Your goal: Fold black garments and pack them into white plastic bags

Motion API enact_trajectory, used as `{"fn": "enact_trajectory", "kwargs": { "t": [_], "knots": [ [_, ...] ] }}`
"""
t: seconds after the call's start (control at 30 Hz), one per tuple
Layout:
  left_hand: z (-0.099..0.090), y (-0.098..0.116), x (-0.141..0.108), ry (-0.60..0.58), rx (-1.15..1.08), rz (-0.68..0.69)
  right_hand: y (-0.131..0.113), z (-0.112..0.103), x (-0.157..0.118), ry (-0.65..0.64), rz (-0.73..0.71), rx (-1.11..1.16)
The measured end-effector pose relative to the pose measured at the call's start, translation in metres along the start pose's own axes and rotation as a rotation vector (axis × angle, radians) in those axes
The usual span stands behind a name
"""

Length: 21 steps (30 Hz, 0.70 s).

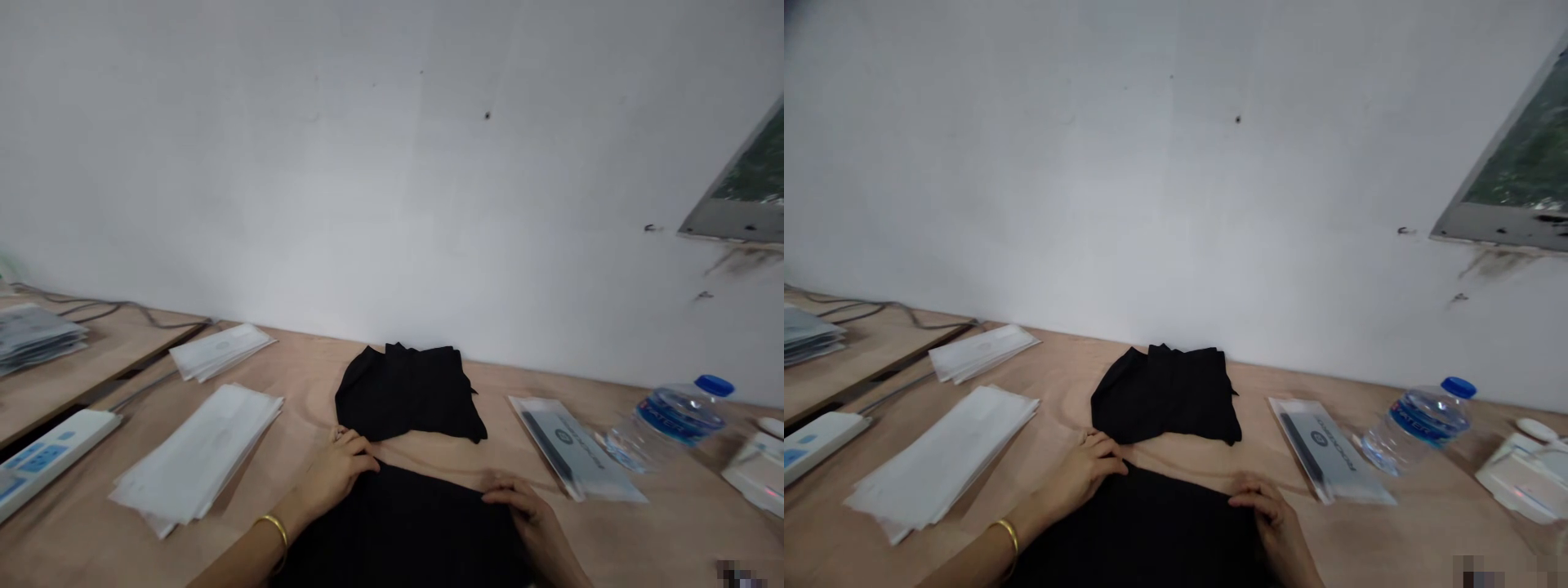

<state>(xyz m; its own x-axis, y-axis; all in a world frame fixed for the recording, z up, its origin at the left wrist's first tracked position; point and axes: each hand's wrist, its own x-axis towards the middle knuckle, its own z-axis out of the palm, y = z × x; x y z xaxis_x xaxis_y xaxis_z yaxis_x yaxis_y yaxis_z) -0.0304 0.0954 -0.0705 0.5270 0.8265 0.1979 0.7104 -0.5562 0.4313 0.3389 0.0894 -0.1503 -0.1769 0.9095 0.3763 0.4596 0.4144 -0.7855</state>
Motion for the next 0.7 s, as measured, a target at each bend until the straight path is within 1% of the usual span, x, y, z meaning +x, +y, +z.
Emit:
{"fn": "enact_trajectory", "kwargs": {
  "t": [0.07,0.13,0.2,0.23,0.3,0.33,0.37,0.43,0.47,0.53,0.63,0.7],
  "knots": [
    [-0.006,0.001,-0.007,0.004,0.071,0.057,-0.003,-0.007,-0.004,0.013,-0.004,-0.045],
    [-0.011,0.006,-0.012,0.021,0.144,0.093,-0.009,-0.012,-0.008,0.074,0.003,-0.157],
    [-0.013,0.018,-0.013,0.043,0.168,0.107,-0.022,-0.008,-0.009,0.146,0.004,-0.312],
    [-0.011,0.026,-0.011,0.054,0.162,0.114,-0.033,0.000,-0.007,0.163,-0.007,-0.382],
    [-0.004,0.044,-0.005,0.054,0.145,0.125,-0.060,0.027,-0.003,0.138,-0.024,-0.477],
    [0.001,0.052,-0.002,0.038,0.141,0.121,-0.074,0.043,-0.001,0.069,-0.056,-0.512],
    [0.007,0.058,0.000,0.005,0.142,0.107,-0.086,0.060,0.001,-0.027,-0.077,-0.550],
    [0.019,0.063,0.000,-0.088,0.154,0.053,-0.101,0.086,0.001,-0.177,-0.074,-0.622],
    [0.023,0.062,-0.002,-0.130,0.161,0.026,-0.102,0.092,-0.002,-0.220,-0.042,-0.657],
    [0.028,0.057,-0.009,-0.176,0.172,-0.018,-0.096,0.093,-0.013,-0.237,0.055,-0.730],
    [0.030,0.049,-0.017,-0.187,0.176,-0.040,-0.076,0.079,-0.033,-0.179,0.208,-0.844],
    [0.030,0.047,-0.017,-0.186,0.172,-0.046,-0.066,0.071,-0.041,-0.151,0.268,-0.901]
  ]
}}
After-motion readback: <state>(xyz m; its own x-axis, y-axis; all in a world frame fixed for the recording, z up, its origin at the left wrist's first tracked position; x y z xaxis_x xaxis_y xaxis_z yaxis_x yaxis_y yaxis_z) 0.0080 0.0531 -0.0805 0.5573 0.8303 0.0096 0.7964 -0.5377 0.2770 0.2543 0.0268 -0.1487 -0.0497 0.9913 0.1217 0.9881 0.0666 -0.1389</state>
